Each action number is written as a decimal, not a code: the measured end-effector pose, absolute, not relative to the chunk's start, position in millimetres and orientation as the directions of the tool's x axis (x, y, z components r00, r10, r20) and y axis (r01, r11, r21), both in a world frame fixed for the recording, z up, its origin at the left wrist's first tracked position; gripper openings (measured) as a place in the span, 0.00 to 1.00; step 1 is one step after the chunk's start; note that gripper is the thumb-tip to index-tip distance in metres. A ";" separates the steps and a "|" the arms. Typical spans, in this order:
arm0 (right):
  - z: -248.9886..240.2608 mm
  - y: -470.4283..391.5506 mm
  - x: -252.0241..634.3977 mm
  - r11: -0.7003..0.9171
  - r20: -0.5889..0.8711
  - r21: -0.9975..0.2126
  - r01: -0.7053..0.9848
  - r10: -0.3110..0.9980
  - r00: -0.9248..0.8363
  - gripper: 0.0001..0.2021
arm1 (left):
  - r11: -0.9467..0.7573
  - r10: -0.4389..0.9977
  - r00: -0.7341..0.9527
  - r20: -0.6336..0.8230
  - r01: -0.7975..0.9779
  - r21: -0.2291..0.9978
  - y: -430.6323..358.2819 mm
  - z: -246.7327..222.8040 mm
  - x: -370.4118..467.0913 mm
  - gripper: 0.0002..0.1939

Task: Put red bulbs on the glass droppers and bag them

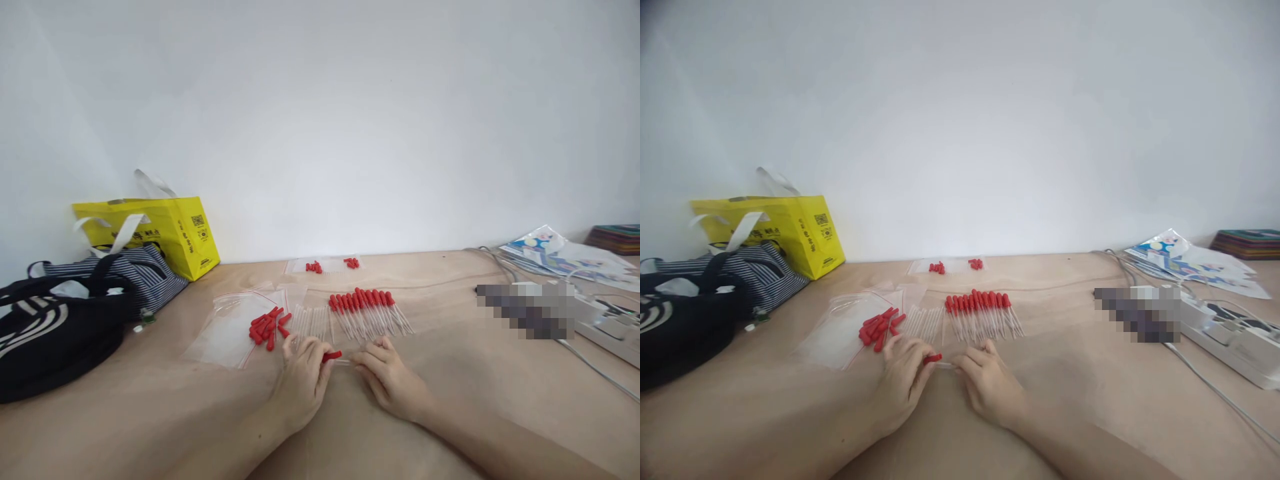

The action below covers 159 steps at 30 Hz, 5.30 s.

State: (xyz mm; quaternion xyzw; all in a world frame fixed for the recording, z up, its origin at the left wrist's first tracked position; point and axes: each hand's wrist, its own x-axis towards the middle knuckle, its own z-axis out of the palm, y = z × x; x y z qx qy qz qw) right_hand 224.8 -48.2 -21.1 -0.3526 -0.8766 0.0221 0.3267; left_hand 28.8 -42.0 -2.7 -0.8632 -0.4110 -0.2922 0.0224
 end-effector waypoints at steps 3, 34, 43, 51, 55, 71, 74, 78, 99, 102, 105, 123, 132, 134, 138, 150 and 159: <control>-20.3 -47.0 227.7 0.729 0.603 -0.291 0.619 0.642 -0.473 0.12 | -0.641 0.708 0.467 0.529 0.740 0.205 -40.3 -2.2 25.4 0.07; -22.7 -48.0 220.7 0.773 0.639 -0.176 0.609 0.560 -0.527 0.12 | -0.690 0.685 0.501 0.529 0.679 0.251 -41.6 -3.6 26.1 0.06; -17.7 -50.6 217.5 0.783 0.679 -0.068 0.618 0.491 -0.546 0.12 | -0.733 0.652 0.560 0.511 0.637 0.238 -46.6 -2.4 27.4 0.08; -22.0 -49.9 210.3 0.787 0.654 -0.141 0.600 0.529 -0.540 0.11 | -0.751 0.638 0.564 0.525 0.606 0.261 -46.4 -6.4 28.8 0.07; -17.8 -47.2 211.9 0.804 0.629 -0.144 0.577 0.525 -0.573 0.12 | -0.724 0.674 0.560 0.482 0.629 0.282 -44.9 -1.5 26.7 0.08; -15.8 -0.4 246.7 0.221 0.531 -0.403 0.888 0.847 0.030 0.12 | -0.325 0.781 0.172 0.600 0.932 0.157 -8.9 9.9 -20.8 0.10; -16.4 11.0 261.6 0.027 0.441 -0.459 0.888 0.875 0.201 0.13 | -0.219 0.819 0.096 0.565 0.964 0.154 -2.6 13.4 -31.3 0.09; -21.1 15.7 277.1 -0.067 0.380 -0.444 0.893 0.889 0.255 0.13 | -0.157 0.850 0.051 0.524 0.975 0.160 0.6 14.5 -36.6 0.08; -24.7 15.0 270.8 -0.005 0.442 -0.349 0.937 0.881 0.169 0.11 | -0.168 0.901 0.092 0.425 0.975 0.146 14.3 13.0 -57.4 0.13; -25.1 13.6 268.9 0.034 0.481 -0.335 0.941 0.866 0.140 0.09 | -0.209 0.905 0.152 0.397 0.972 0.104 19.5 8.2 -60.3 0.16; -27.5 12.9 268.6 0.077 0.528 -0.326 0.942 0.842 0.114 0.09 | -0.224 0.924 0.177 0.338 0.969 0.104 24.4 2.5 -61.9 0.18; -18.7 -3.5 196.4 0.340 0.552 -0.164 0.926 0.810 -0.199 0.08 | -0.408 0.892 0.263 0.368 0.820 0.402 19.4 -18.5 -23.1 0.21; 4.9 16.8 161.6 0.080 0.254 -0.179 0.981 0.967 -0.033 0.13 | -0.345 0.918 0.188 0.348 0.813 0.470 14.1 -12.7 -17.4 0.22; 7.4 18.7 160.1 0.063 0.231 -0.181 0.982 0.973 -0.020 0.13 | -0.335 0.919 0.177 0.351 0.820 0.464 16.7 -10.5 -25.5 0.22; 11.8 23.8 157.5 0.024 0.162 -0.190 0.981 0.987 0.007 0.11 | -0.340 0.917 0.192 0.350 0.836 0.431 23.6 -2.1 -42.1 0.20; 14.5 30.1 155.4 -0.014 0.082 -0.207 0.978 0.996 0.031 0.12 | -0.522 0.851 0.485 0.199 0.821 0.231 112.6 17.2 7.2 0.10; 17.5 18.4 163.2 0.094 0.137 -0.206 0.974 0.988 -0.067 0.12 | -0.411 0.903 0.347 0.254 0.872 0.267 138.5 10.3 26.7 0.14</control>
